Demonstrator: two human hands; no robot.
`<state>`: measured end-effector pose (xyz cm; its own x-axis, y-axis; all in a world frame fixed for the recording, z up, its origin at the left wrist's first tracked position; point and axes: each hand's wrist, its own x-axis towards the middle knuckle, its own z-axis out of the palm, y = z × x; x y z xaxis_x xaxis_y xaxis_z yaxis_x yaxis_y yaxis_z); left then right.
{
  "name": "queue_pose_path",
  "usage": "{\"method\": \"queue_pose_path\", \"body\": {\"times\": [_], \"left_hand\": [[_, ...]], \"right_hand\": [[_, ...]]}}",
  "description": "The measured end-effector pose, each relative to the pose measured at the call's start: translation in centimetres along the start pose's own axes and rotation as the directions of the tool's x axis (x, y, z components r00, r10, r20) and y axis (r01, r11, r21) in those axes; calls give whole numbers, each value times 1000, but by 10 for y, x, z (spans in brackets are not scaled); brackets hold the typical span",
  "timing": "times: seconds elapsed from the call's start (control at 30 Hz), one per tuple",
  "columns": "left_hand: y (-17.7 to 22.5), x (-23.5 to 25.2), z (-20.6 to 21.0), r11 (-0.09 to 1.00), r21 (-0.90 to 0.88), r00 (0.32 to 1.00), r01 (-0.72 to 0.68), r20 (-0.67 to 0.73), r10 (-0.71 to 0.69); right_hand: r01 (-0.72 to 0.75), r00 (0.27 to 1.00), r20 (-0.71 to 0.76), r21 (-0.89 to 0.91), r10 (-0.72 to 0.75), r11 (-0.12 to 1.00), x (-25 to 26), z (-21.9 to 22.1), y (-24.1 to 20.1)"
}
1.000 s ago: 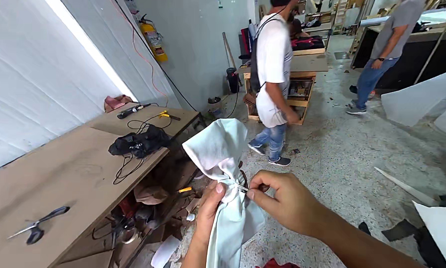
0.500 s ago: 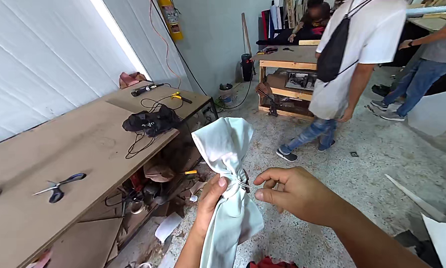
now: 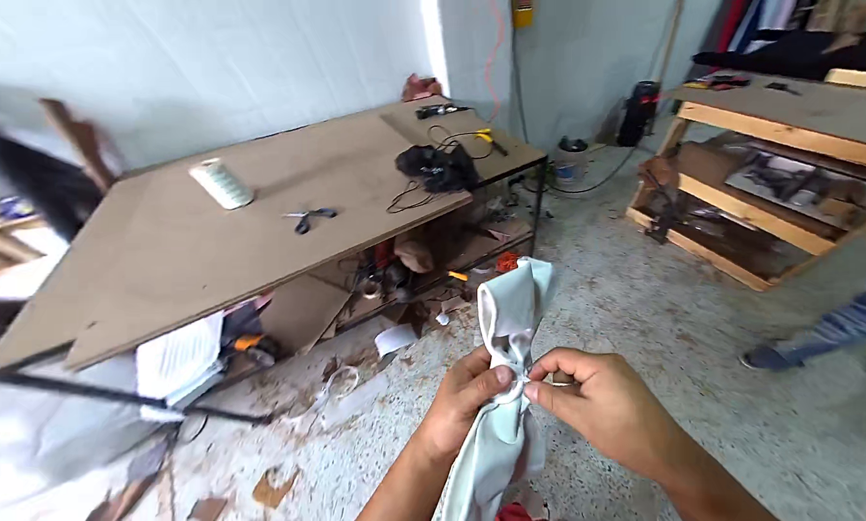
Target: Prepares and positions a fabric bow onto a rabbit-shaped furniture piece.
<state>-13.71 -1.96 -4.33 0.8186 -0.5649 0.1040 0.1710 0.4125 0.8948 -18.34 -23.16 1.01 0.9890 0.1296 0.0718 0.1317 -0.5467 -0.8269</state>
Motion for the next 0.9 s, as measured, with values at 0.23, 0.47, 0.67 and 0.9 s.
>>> {"method": "queue_pose_path", "body": {"times": [0.23,0.47,0.67,0.9], "left_hand": [[5,-93,-49,998,-52,940,38,-336,-54],[40,-188,-154,984,138,789,-108,-590,170],[96,-292,-249,944,316,624,-100,-719,307],[145,-384,-299,897,442,354,-17,-836,419]], "right_hand": [[15,918,397,29,-25,999,30,91,-23],[93,779,627,-67,-30,993,77,164,-59],[171,729,680,-66,-82,983,129,227,-89],[204,711,694,-42,-118,978,194,300,-102]]}}
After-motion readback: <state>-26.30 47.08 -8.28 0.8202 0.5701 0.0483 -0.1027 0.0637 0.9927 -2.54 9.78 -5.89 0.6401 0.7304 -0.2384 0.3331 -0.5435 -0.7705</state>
